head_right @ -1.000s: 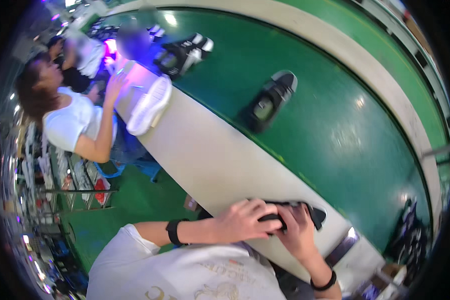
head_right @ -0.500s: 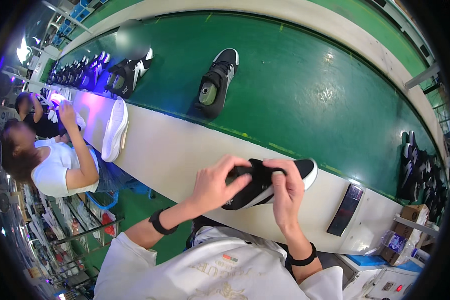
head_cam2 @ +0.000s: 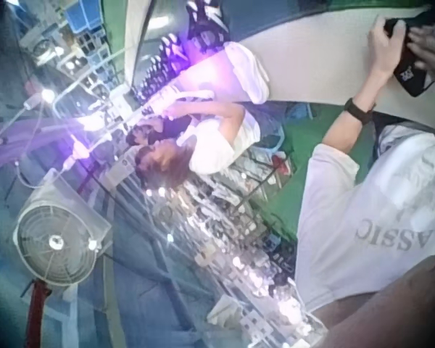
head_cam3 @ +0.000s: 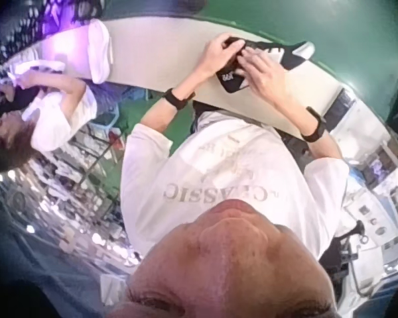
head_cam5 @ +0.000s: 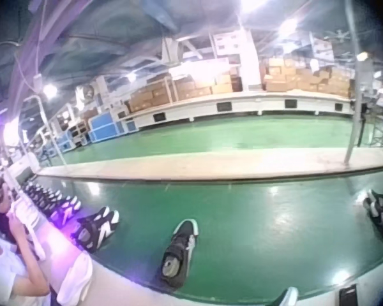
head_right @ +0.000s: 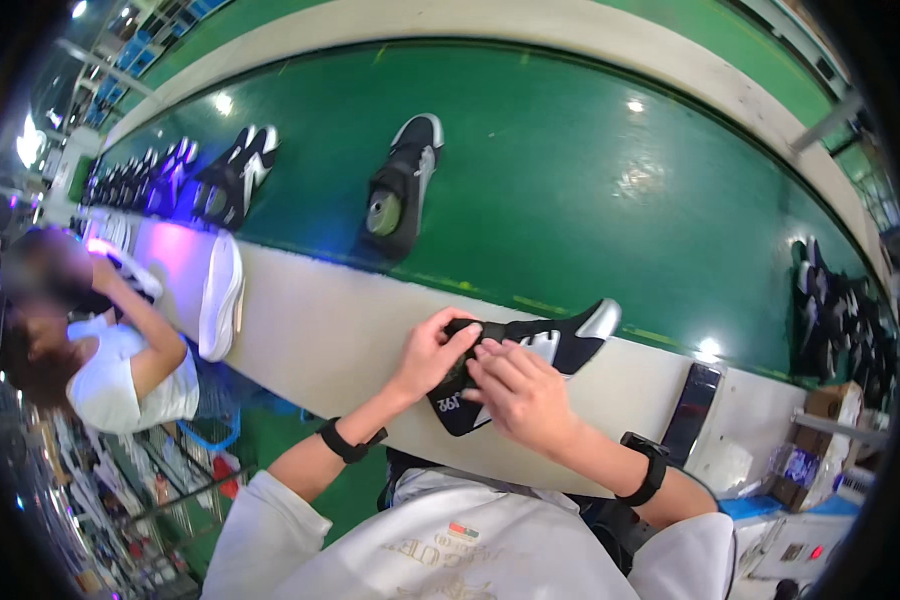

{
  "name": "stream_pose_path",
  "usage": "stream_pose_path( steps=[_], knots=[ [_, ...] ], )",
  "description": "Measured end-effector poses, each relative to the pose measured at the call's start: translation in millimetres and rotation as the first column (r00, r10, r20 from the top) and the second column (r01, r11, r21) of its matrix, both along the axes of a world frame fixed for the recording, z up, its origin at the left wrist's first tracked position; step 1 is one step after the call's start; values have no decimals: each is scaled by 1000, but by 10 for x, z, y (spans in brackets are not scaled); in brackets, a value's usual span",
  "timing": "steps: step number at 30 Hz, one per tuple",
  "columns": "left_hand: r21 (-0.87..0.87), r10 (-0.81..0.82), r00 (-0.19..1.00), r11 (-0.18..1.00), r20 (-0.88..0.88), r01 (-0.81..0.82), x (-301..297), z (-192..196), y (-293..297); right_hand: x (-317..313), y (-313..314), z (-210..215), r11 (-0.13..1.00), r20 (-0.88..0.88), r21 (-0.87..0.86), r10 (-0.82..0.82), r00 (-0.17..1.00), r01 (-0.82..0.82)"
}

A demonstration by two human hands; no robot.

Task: Assembling and inspecting shoes on a factory production line.

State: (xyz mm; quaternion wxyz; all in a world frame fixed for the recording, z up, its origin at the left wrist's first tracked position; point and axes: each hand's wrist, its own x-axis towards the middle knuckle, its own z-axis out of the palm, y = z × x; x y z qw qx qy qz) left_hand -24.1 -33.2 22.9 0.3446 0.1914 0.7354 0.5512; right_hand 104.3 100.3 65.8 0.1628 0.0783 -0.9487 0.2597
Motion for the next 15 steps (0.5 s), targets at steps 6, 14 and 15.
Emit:
stream_pose_path(
  steps=[6, 14, 15],
  knots=[
    [4, 92, 995, 996, -26, -92, -270, 365, 76, 545, 606, 308, 986, 150, -99, -117, 982, 132],
    [78, 227, 752, 970, -619, -229, -1157, 529, 496, 1721, 3351, -33, 347, -124, 74, -927, 354, 935],
    [43, 144, 668, 985, -730, -165, -994, 600, 568, 2054, 3699, -131, 235, -138, 130, -958, 252, 963]
  ],
)
